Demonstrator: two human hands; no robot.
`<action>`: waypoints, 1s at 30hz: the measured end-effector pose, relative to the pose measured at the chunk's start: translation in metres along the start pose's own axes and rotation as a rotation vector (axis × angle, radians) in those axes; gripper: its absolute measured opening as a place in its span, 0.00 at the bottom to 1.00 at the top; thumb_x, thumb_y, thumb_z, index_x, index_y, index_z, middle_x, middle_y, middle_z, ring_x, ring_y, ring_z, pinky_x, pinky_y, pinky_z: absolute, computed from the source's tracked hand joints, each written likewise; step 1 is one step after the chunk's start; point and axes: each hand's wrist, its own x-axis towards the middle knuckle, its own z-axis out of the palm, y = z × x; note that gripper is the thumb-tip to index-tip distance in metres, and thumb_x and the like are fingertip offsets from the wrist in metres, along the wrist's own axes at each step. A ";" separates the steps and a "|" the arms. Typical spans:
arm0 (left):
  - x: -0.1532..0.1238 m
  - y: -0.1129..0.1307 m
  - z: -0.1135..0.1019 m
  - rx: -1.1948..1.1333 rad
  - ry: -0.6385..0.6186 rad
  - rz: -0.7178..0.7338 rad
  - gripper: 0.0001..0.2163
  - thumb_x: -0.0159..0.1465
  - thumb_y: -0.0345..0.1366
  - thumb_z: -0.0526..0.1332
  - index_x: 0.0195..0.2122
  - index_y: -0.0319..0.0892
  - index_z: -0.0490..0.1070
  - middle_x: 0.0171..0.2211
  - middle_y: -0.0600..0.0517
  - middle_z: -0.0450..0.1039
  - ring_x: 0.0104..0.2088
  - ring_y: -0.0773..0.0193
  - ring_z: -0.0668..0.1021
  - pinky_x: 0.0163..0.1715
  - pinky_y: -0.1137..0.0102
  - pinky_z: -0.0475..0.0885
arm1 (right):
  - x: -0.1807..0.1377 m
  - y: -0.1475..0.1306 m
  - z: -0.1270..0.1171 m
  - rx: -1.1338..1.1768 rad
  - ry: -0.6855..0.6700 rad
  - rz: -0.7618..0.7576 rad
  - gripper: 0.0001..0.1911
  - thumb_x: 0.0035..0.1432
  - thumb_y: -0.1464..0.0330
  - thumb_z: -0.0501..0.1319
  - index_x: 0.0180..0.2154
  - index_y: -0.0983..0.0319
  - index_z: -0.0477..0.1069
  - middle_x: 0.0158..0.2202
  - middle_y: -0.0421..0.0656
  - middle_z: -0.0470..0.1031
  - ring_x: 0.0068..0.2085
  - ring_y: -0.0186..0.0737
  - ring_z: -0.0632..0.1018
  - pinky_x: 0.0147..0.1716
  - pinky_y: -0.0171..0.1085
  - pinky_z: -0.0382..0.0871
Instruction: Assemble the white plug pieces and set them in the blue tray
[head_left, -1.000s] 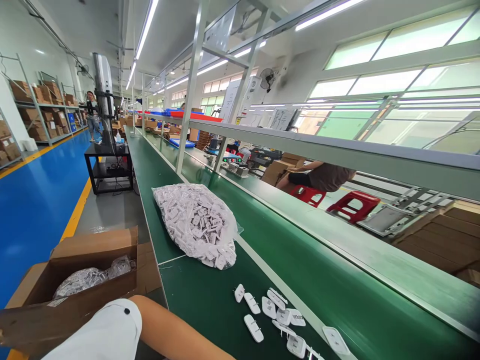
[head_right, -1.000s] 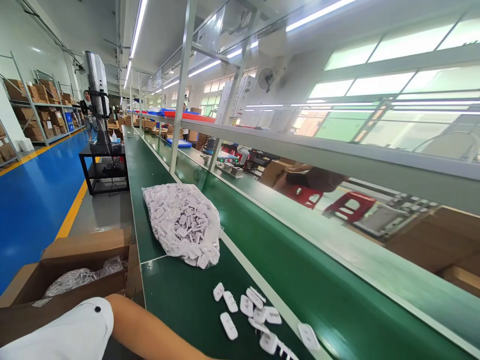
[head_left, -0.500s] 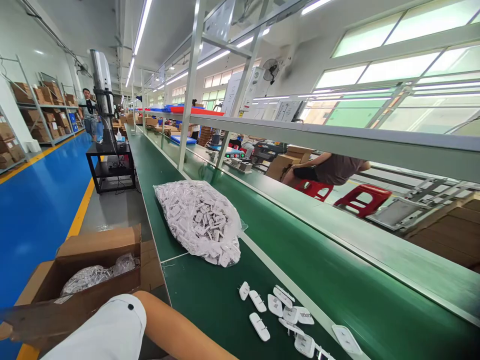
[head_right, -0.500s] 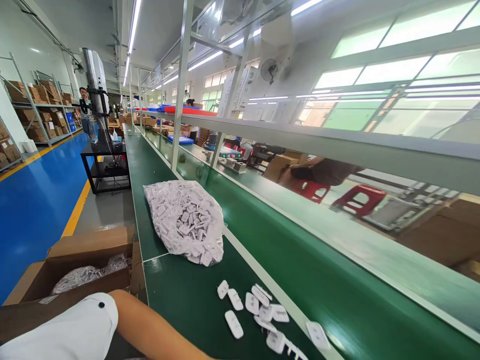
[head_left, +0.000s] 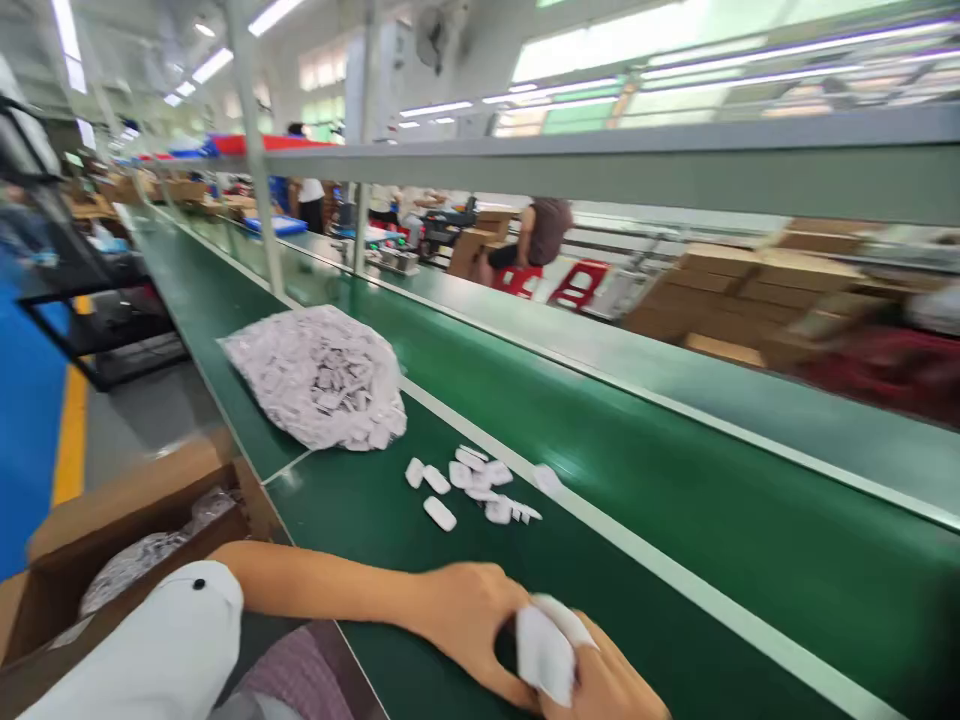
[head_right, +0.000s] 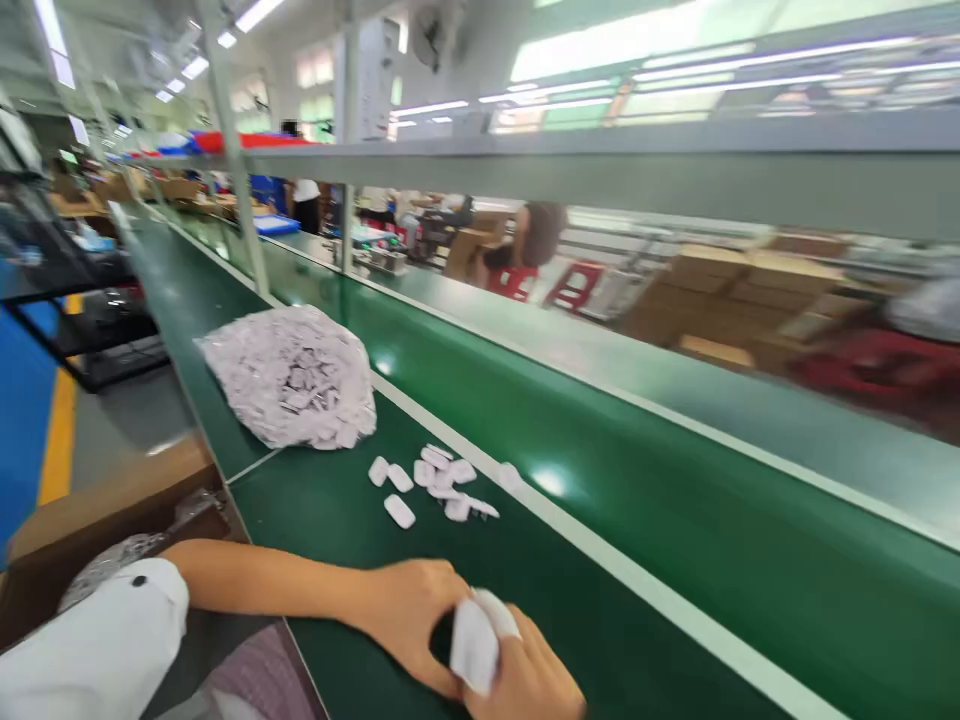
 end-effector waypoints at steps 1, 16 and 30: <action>-0.003 0.004 -0.004 0.005 0.023 0.019 0.20 0.45 0.48 0.68 0.32 0.41 0.65 0.32 0.50 0.71 0.36 0.58 0.75 0.42 0.69 0.68 | 0.001 0.000 -0.006 -0.037 -0.051 -0.051 0.13 0.42 0.62 0.60 0.33 0.55 0.75 0.33 0.48 0.75 0.36 0.53 0.76 0.32 0.45 0.70; -0.008 0.008 -0.025 0.188 0.154 0.028 0.12 0.51 0.37 0.60 0.35 0.42 0.62 0.30 0.52 0.70 0.31 0.62 0.73 0.30 0.69 0.67 | 0.006 -0.027 -0.010 -0.118 -0.247 -0.158 0.17 0.56 0.63 0.55 0.48 0.60 0.64 0.41 0.47 0.69 0.37 0.44 0.74 0.35 0.40 0.70; -0.009 0.009 -0.031 0.224 0.359 0.288 0.09 0.62 0.34 0.55 0.43 0.41 0.60 0.27 0.55 0.66 0.26 0.67 0.72 0.27 0.72 0.68 | 0.019 -0.045 -0.030 1.089 -0.252 0.392 0.19 0.51 0.53 0.58 0.38 0.59 0.62 0.36 0.45 0.74 0.29 0.39 0.73 0.28 0.39 0.70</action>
